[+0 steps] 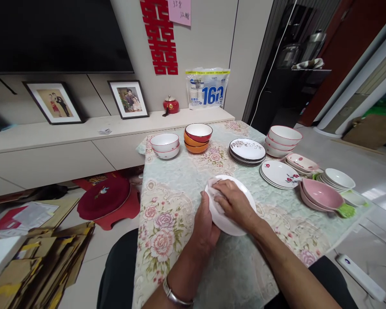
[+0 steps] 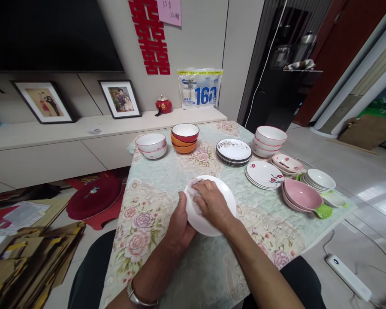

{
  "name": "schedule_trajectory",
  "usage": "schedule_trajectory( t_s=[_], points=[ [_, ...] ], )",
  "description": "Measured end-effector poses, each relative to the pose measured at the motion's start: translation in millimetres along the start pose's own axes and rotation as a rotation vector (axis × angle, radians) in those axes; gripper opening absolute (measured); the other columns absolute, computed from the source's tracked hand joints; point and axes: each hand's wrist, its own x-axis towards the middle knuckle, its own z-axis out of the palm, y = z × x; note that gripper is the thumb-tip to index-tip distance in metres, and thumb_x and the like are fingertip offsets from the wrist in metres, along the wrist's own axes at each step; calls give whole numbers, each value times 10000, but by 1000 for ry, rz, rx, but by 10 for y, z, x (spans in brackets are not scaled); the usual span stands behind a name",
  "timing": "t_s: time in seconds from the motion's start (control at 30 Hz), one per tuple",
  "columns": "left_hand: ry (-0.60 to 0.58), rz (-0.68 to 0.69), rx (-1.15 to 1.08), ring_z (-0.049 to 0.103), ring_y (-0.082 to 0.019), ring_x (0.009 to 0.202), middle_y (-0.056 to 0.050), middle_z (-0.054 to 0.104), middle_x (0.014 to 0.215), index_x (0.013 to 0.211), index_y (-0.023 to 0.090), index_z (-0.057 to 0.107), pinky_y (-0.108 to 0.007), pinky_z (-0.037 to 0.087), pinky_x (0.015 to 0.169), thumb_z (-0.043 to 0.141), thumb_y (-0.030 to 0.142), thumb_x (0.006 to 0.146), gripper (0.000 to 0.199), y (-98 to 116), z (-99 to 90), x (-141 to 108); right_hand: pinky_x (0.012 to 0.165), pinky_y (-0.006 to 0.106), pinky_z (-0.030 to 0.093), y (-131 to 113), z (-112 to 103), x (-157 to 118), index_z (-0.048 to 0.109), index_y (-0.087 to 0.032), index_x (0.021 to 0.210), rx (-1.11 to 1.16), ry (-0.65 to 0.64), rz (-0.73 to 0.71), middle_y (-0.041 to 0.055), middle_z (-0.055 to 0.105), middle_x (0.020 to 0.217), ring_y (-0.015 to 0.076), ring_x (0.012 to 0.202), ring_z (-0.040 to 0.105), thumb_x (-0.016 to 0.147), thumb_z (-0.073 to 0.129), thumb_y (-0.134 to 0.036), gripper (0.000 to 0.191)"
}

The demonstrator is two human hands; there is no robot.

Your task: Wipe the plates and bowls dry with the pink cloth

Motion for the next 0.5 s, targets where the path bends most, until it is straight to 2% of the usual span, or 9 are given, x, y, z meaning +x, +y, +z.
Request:
schedule_trajectory(
  t_s=[0.07, 0.17, 0.27, 0.3, 0.37, 0.43, 0.5],
  points=[
    [13, 28, -27, 659, -234, 1106, -130, 730, 1110, 1167, 117, 657, -354, 471, 1025, 412, 484, 975, 482, 56, -19, 32, 956, 394, 443, -116, 3, 0, 614, -201, 1202, 82, -101, -74, 95, 610, 1145, 237, 1073, 523, 878, 546, -118, 341],
    [83, 71, -34, 696, -228, 985, -139, 739, 981, 994, 86, 691, -332, 508, 959, 399, 478, 978, 489, 153, -47, 69, 915, 359, 461, -235, -66, -4, 657, -207, 1142, 150, -229, -102, 80, 613, 1094, 211, 1026, 540, 901, 545, -129, 277],
    [121, 56, -27, 707, -255, 929, -148, 735, 881, 911, 78, 690, -367, 534, 915, 384, 524, 967, 544, 243, -68, 88, 964, 369, 452, -273, -158, -24, 670, -216, 1138, 123, -299, -107, 91, 585, 1229, 221, 1121, 528, 919, 572, -201, 241],
    [118, 47, -28, 706, -271, 940, -157, 736, 889, 935, 73, 691, -387, 537, 913, 388, 545, 959, 562, 269, -74, 95, 1007, 394, 434, -270, -176, -36, 645, -224, 1201, 94, -312, -119, 98, 548, 1323, 240, 1195, 500, 901, 612, -235, 303],
    [105, 29, -39, 698, -301, 984, -180, 740, 945, 1027, 56, 687, -423, 536, 923, 394, 580, 943, 606, 316, -85, 114, 1082, 458, 387, -249, -173, -67, 536, -233, 1359, 27, -345, -156, 116, 436, 1482, 289, 1331, 410, 819, 720, -301, 574],
    [96, 14, -59, 690, -314, 1019, -199, 739, 990, 1104, 40, 670, -439, 529, 940, 380, 591, 942, 643, 354, -95, 142, 1118, 496, 358, -223, -122, -100, 427, -213, 1452, -47, -364, -194, 139, 395, 1528, 311, 1393, 359, 759, 767, -283, 776],
    [93, -10, -73, 686, -314, 1037, -211, 736, 1007, 1141, 23, 655, -438, 521, 957, 356, 580, 953, 660, 382, -98, 167, 1132, 489, 362, -208, -44, -126, 418, -177, 1458, -128, -315, -228, 154, 445, 1499, 290, 1397, 382, 800, 684, -166, 709]
  ],
)
